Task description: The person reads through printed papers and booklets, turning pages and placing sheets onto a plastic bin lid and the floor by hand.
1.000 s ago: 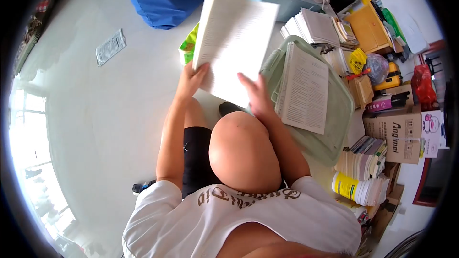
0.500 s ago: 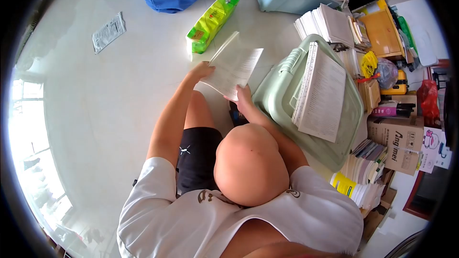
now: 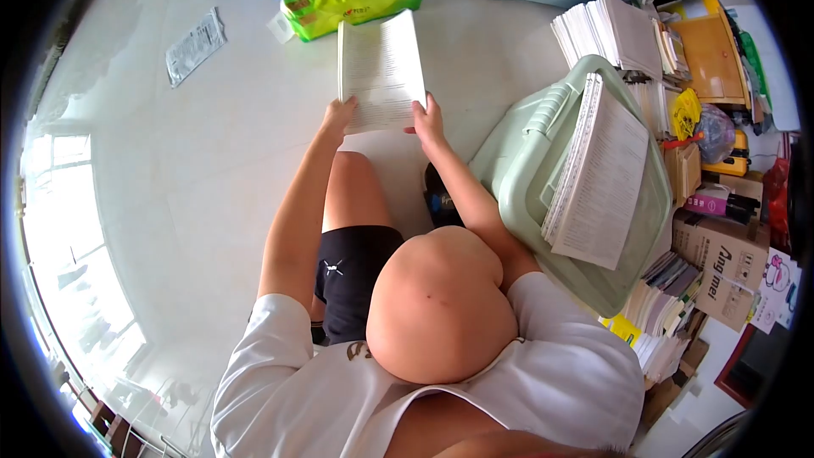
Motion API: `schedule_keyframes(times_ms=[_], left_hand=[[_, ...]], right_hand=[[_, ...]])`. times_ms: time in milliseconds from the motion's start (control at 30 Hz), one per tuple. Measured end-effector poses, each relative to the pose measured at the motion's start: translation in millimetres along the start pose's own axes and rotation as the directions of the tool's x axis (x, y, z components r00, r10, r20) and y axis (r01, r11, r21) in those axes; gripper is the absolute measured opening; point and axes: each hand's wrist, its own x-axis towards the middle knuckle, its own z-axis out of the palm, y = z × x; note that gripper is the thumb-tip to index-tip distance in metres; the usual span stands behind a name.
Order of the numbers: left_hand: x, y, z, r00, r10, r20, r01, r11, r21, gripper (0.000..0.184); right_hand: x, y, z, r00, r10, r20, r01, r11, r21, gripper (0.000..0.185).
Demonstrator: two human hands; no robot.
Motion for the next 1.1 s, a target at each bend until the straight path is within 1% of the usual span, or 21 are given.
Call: schedule_keyframes(times_ms=[67, 200, 267, 300, 333, 367, 400, 467, 500, 567, 600, 633, 667, 700, 733, 767, 800, 867, 1000, 1067, 1100], left_hand=[[1.9, -2.9, 11.2, 0.985, -0.008, 0.174, 0.028, 0.993, -0.112, 0.049], [-28.9, 17.2, 26.9, 0.966, 0.008, 0.260, 0.043, 0.981, -0.190, 0.052], [-42.6, 23.9, 25.3, 0.907, 0.045, 0.420, 0.088, 0.953, -0.292, 0.056], [-38.5, 18.9, 25.4, 0.905, 0.043, 0.423, 0.088, 0.955, -0.284, 0.056], [-32.1, 11.9, 26.4, 0.971, 0.068, 0.229, -0.091, 0.992, 0.091, 0.057], [-25.9, 5.4, 26.8, 0.984, 0.174, 0.048, -0.175, 0.861, 0.477, 0.059], [-30.3, 7.9, 26.6, 0.983, 0.177, 0.049, -0.179, 0.860, 0.478, 0.059], [-51.6, 15.6, 26.8, 0.844, 0.518, -0.138, -0.359, 0.737, 0.572, 0.057], [-61.4, 20.2, 29.5, 0.842, 0.523, -0.131, -0.366, 0.733, 0.574, 0.057], [-81.2, 34.3, 42.0, 0.880, 0.451, -0.148, -0.399, 0.871, 0.286, 0.046], [-96.2, 43.1, 50.3, 0.878, 0.461, -0.126, -0.413, 0.864, 0.288, 0.046], [-113.8, 52.7, 59.8, 0.858, 0.504, -0.097, -0.486, 0.859, 0.162, 0.042], [-126.4, 59.6, 70.0, 0.837, 0.543, -0.071, -0.542, 0.840, 0.029, 0.039], [-132.9, 64.0, 80.5, 0.834, 0.550, -0.031, -0.550, 0.826, -0.123, 0.030], [-149.5, 74.5, 90.1, 0.831, 0.556, -0.007, -0.552, 0.824, -0.127, 0.030], [-174.2, 93.3, 98.0, 0.824, 0.567, 0.017, -0.540, 0.793, -0.284, 0.029], [-198.2, 113.1, 106.1, 0.815, 0.577, 0.040, -0.507, 0.745, -0.434, 0.027], [-236.3, 144.6, 122.0, 0.782, 0.618, 0.086, -0.520, 0.722, -0.457, 0.024], [-280.1, 183.3, 146.4, 0.658, 0.683, 0.318, -0.512, 0.715, -0.477, 0.020], [-289.9, 195.1, 158.5, 0.622, 0.648, 0.439, -0.391, 0.743, -0.543, 0.022], [-296.8, 201.6, 163.1, 0.623, 0.627, 0.468, -0.329, 0.753, -0.571, 0.024]], right_hand=[[-1.6, 13.7, -12.6, 0.994, -0.010, -0.111, 0.006, 0.999, -0.036, 0.034], [-6.3, 29.1, -35.6, 0.976, -0.106, -0.188, 0.092, 0.992, -0.082, 0.031], [-7.1, 32.7, -41.1, 0.977, -0.103, -0.189, 0.096, 0.994, -0.047, 0.035], [-7.7, 35.6, -41.6, 0.958, -0.083, -0.273, 0.045, 0.989, -0.144, 0.042], [-3.8, 48.6, -45.3, 0.932, -0.074, -0.356, -0.014, 0.971, -0.237, 0.049], [-5.0, 63.2, -49.0, 0.912, -0.214, -0.350, -0.059, 0.777, -0.627, 0.067], [-11.8, 56.5, -52.0, 0.911, -0.216, -0.352, -0.057, 0.778, -0.625, 0.067], [-37.2, 37.4, -55.5, 0.892, -0.337, -0.301, -0.071, 0.554, -0.830, 0.070], [-44.7, 41.7, -56.6, 0.889, -0.338, -0.308, -0.075, 0.557, -0.827, 0.070], [-57.4, 54.8, -62.7, 0.784, -0.611, -0.111, 0.190, 0.405, -0.894, 0.065], [-71.1, 48.2, -64.1, 0.777, -0.615, -0.132, 0.173, 0.410, -0.896, 0.065], [-89.2, 32.1, -63.7, 0.945, -0.320, -0.064, 0.220, 0.769, -0.600, 0.060], [-108.8, 14.2, -65.7, 0.987, -0.058, 0.148, 0.087, 0.976, -0.198, 0.055], [-128.6, -1.3, -70.9, 0.963, -0.038, 0.268, 0.048, 0.998, -0.028, 0.051], [-148.3, -19.2, -76.3, 0.923, -0.047, 0.383, -0.008, 0.990, 0.138, 0.048], [-168.8, -40.4, -83.1, 0.906, -0.049, 0.421, -0.001, 0.993, 0.117, 0.048], [-181.8, -52.2, -89.1, 0.870, -0.151, 0.469, 0.105, 0.987, 0.124, 0.052], [-212.6, -89.2, -97.5, 0.878, -0.152, 0.454, -0.012, 0.941, 0.339, 0.056], [-264.2, -149.0, -115.7, 0.862, -0.220, 0.457, 0.040, 0.928, 0.372, 0.064], [-287.7, -170.0, -131.1, 0.839, -0.323, 0.438, 0.224, 0.939, 0.263, 0.053], [-297.1, -189.8, -140.4, 0.811, -0.426, 0.400, 0.396, 0.904, 0.160, 0.048]])
